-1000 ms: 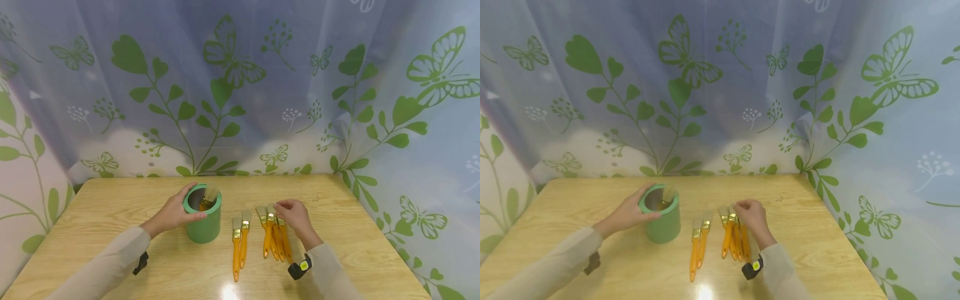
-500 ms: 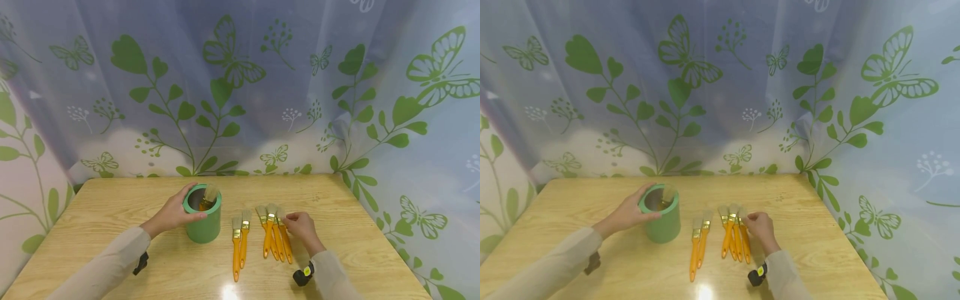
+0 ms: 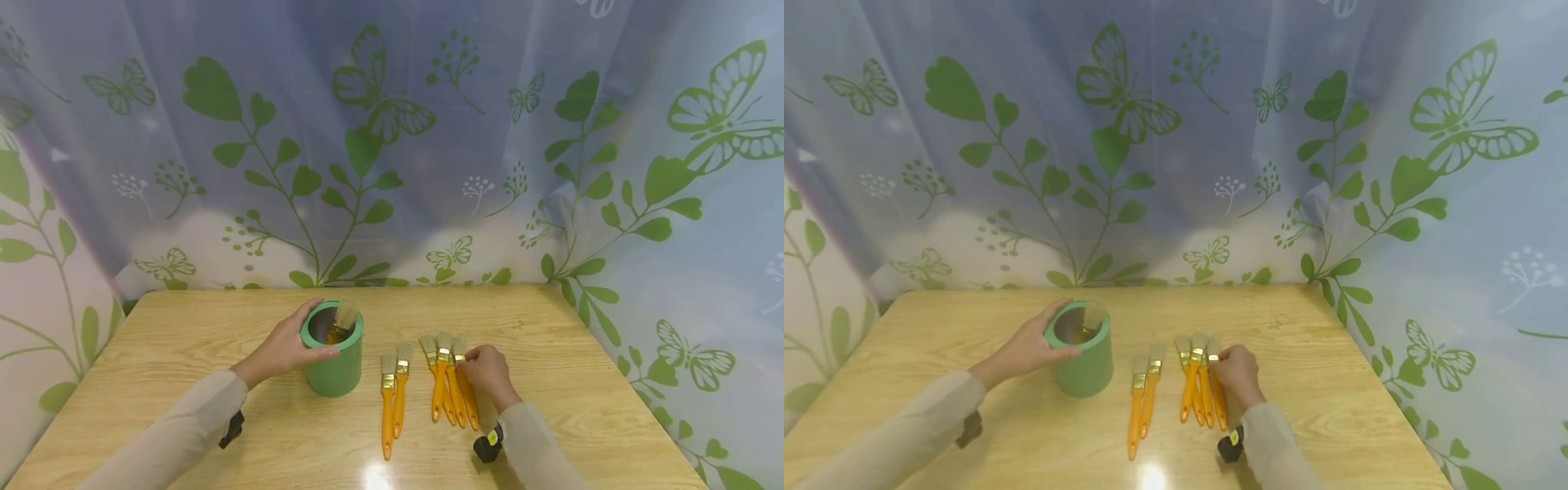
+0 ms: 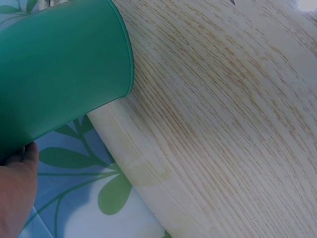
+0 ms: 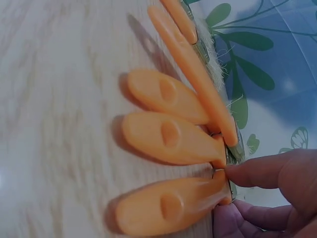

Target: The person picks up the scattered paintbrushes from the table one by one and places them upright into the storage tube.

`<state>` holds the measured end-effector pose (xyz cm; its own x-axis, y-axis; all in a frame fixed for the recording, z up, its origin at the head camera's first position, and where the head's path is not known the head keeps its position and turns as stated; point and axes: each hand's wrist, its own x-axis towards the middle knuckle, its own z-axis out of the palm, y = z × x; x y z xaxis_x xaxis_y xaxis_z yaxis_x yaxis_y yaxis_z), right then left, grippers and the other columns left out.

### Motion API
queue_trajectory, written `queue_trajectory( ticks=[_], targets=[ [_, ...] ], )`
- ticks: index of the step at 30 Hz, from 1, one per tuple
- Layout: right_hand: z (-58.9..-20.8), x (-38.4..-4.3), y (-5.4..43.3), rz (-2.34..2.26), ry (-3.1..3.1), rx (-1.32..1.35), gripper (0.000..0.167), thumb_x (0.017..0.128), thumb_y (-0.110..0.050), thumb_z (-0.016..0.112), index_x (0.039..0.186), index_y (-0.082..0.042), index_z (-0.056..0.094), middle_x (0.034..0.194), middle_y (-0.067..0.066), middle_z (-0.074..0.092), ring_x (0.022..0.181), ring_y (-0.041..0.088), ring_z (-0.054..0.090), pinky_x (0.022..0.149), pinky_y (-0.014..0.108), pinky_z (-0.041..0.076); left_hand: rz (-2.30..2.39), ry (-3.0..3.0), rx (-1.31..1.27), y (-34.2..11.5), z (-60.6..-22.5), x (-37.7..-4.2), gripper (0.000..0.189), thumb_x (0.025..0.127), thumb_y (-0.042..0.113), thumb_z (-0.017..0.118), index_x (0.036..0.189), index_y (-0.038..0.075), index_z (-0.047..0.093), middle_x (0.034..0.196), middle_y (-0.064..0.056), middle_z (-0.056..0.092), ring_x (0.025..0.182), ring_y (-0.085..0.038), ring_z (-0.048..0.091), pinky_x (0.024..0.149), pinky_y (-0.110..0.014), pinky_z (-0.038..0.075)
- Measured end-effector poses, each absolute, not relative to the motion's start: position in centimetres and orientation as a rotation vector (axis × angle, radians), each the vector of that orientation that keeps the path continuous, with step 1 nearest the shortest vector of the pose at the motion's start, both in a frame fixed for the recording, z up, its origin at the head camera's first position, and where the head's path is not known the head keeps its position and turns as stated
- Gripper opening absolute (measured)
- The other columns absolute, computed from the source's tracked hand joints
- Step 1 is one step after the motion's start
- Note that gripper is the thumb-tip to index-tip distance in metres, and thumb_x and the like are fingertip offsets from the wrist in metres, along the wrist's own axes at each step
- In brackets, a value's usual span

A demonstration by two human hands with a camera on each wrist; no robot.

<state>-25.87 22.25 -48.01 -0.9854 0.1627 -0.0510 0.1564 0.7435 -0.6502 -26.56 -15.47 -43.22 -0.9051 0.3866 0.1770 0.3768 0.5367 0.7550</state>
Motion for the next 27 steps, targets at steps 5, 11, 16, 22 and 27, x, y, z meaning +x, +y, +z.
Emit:
queue_trajectory(
  ticks=[5, 11, 16, 22, 27],
  targets=[
    [-48.1, -25.9, 22.3, 1.125, -2.936, -0.276, 0.031, 0.080, -0.011, 0.073, 0.057, -0.010, 0.053, 0.053, -0.004, 0.040, 0.052, 0.012, 0.037, 0.048, 0.024, 0.030, 1.341, 2.746, 0.686, -15.4, -43.3, -26.6, 0.101, 0.078, 0.045, 0.078, 0.152, 0.009, 0.021, 0.144, -0.020, 0.042, 0.122, -0.039, 0.051, 0.094, -0.056, 0.045],
    [-48.1, -25.8, 22.6, 1.206, -2.927, -0.288, 0.036, 0.079, -0.010, 0.072, 0.053, -0.013, 0.047, 0.050, -0.005, 0.036, 0.048, 0.010, 0.034, 0.046, 0.022, 0.028, 1.354, 2.730, 0.701, -15.3, -43.2, -26.6, 0.101, 0.078, 0.044, 0.078, 0.152, 0.008, 0.020, 0.144, -0.021, 0.042, 0.122, -0.039, 0.051, 0.094, -0.056, 0.045],
    [-48.0, -25.9, 23.1, 1.253, -2.912, -0.295, 0.038, 0.079, -0.010, 0.067, 0.050, -0.015, 0.043, 0.047, -0.006, 0.032, 0.045, 0.010, 0.031, 0.045, 0.022, 0.027, 1.364, 2.724, 0.702, -15.3, -43.1, -26.7, 0.101, 0.078, 0.043, 0.078, 0.152, 0.007, 0.020, 0.143, -0.021, 0.043, 0.121, -0.039, 0.051, 0.094, -0.056, 0.045],
    [-47.3, -26.0, 23.6, 1.247, -2.910, -0.337, 0.030, 0.081, -0.011, 0.065, 0.055, -0.012, 0.049, 0.053, -0.003, 0.041, 0.052, 0.013, 0.040, 0.047, 0.024, 0.033, 1.353, 2.731, 0.700, -15.3, -43.2, -26.7, 0.100, 0.078, 0.043, 0.078, 0.152, 0.008, 0.021, 0.143, -0.020, 0.043, 0.121, -0.038, 0.051, 0.093, -0.055, 0.046],
    [-46.3, -26.0, 23.5, 1.262, -2.882, -0.324, 0.022, 0.081, -0.011, 0.064, 0.062, -0.008, 0.054, 0.060, -0.001, 0.047, 0.058, 0.015, 0.045, 0.050, 0.025, 0.038, 1.346, 2.737, 0.698, -15.4, -43.2, -26.6, 0.100, 0.078, 0.044, 0.078, 0.152, 0.007, 0.020, 0.143, -0.021, 0.043, 0.121, -0.039, 0.051, 0.093, -0.055, 0.046]
  ],
)
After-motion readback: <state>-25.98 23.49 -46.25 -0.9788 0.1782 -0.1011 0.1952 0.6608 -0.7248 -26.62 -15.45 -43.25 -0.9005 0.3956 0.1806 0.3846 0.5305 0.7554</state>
